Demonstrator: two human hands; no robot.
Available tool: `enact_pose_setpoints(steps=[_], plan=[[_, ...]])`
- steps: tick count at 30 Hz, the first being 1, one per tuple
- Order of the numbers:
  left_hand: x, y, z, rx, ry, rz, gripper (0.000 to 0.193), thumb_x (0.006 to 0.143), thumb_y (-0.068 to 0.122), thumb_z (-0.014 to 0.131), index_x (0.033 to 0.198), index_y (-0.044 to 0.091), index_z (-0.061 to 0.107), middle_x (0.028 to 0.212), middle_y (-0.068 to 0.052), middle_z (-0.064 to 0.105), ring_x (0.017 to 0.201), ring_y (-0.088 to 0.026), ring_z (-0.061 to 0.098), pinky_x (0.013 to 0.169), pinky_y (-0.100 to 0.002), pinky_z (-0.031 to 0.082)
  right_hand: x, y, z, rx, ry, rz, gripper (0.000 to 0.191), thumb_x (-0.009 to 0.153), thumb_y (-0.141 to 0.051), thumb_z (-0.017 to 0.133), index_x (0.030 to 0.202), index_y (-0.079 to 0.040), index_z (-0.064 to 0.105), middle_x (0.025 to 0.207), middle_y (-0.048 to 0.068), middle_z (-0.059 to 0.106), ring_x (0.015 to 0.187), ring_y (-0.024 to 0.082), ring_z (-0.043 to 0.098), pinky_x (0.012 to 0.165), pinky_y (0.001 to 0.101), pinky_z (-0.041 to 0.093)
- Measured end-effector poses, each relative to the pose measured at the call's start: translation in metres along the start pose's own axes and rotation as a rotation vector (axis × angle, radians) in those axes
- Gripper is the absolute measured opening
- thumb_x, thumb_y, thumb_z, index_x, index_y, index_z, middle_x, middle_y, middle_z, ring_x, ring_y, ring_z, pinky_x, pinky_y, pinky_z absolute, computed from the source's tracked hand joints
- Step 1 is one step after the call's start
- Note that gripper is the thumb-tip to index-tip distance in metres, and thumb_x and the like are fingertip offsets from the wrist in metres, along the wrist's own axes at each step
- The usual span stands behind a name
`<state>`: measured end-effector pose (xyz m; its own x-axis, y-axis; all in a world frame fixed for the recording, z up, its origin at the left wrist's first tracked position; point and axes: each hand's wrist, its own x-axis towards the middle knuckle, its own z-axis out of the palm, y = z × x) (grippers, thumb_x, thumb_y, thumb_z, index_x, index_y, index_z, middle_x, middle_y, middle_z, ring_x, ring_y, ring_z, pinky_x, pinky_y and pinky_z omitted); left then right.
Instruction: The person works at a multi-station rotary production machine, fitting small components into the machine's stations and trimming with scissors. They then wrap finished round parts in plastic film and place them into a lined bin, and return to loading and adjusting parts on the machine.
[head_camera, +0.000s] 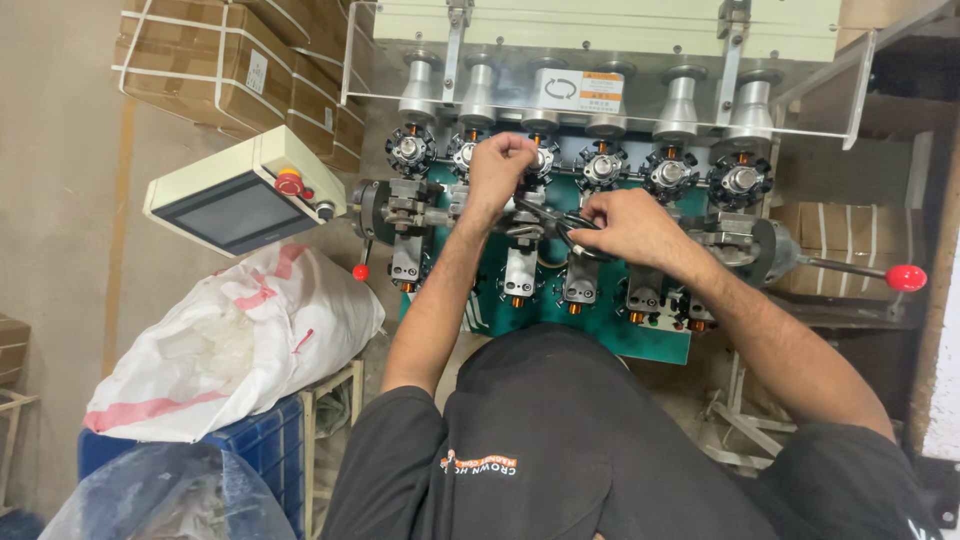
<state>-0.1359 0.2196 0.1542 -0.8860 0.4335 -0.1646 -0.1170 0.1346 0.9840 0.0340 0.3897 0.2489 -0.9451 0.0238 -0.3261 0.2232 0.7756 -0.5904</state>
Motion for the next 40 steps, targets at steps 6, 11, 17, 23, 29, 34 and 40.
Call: enact_pose_setpoints(steps=[6,11,17,23,29,34,40], plan=[[-0.002,0.010,-0.015,0.194,0.154,0.045,0.007,0.081,0.010,0.071,0.084,0.005,0.074,0.073,-0.003,0.071,0.063,-0.015,0.066,0.059,-0.032,0.054,-0.026,0.016,0.001,0.037,-0.024,0.068,0.045,0.080,-0.045,0.077,0.098,-0.004,0.074,0.073,0.010,0.071,0.066,0.027,0.070,0.064,0.0391,0.055],[-0.038,0.018,-0.033,0.795,-0.083,0.570,0.009,0.081,0.010,0.069,0.088,0.010,0.076,0.087,-0.012,0.069,0.083,-0.031,0.069,0.078,-0.041,0.057,-0.045,0.028,-0.006,0.069,-0.013,0.114,0.046,0.078,-0.044,0.077,0.101,-0.005,0.076,0.075,0.009,0.071,0.066,0.025,0.070,0.063,0.0386,0.055],[-0.042,0.043,-0.041,0.899,-0.227,0.486,0.022,0.080,0.013,0.066,0.098,0.014,0.079,0.094,-0.012,0.073,0.089,-0.034,0.070,0.079,-0.048,0.054,-0.029,0.021,-0.012,0.042,-0.046,0.109,0.048,0.080,-0.047,0.075,0.105,-0.006,0.075,0.076,0.009,0.073,0.070,0.025,0.072,0.068,0.0382,0.057],[-0.040,0.051,-0.083,0.893,0.175,0.081,0.022,0.084,0.028,0.075,0.092,0.007,0.074,0.086,-0.013,0.074,0.086,-0.033,0.072,0.076,-0.045,0.054,0.012,-0.025,-0.002,-0.090,-0.062,0.068,0.054,0.077,-0.046,0.076,0.110,-0.004,0.069,0.077,0.013,0.075,0.078,0.035,0.073,0.072,0.0460,0.057],[-0.014,0.016,-0.099,0.587,0.097,-0.036,0.014,0.078,0.021,0.075,0.084,0.009,0.077,0.076,-0.008,0.078,0.069,-0.018,0.075,0.068,-0.033,0.057,0.061,-0.074,0.018,-0.031,-0.060,-0.052,0.046,0.080,-0.045,0.075,0.104,-0.005,0.073,0.083,0.016,0.074,0.080,0.036,0.073,0.074,0.0451,0.057],[0.022,-0.015,-0.104,-0.033,0.015,0.017,0.010,0.083,0.011,0.076,0.091,0.005,0.076,0.081,-0.005,0.073,0.067,-0.011,0.062,0.061,-0.030,0.047,0.063,-0.093,0.041,0.049,-0.045,-0.001,0.045,0.078,-0.044,0.077,0.100,-0.004,0.075,0.083,0.015,0.075,0.077,0.032,0.074,0.071,0.0419,0.057],[0.022,-0.019,-0.132,0.391,0.151,0.205,0.007,0.080,0.011,0.076,0.087,0.009,0.076,0.079,-0.004,0.073,0.067,-0.016,0.070,0.063,-0.030,0.055,0.041,-0.093,0.044,0.058,-0.033,0.112,0.046,0.078,-0.044,0.077,0.105,-0.007,0.076,0.085,0.013,0.076,0.076,0.028,0.075,0.073,0.0387,0.059]])
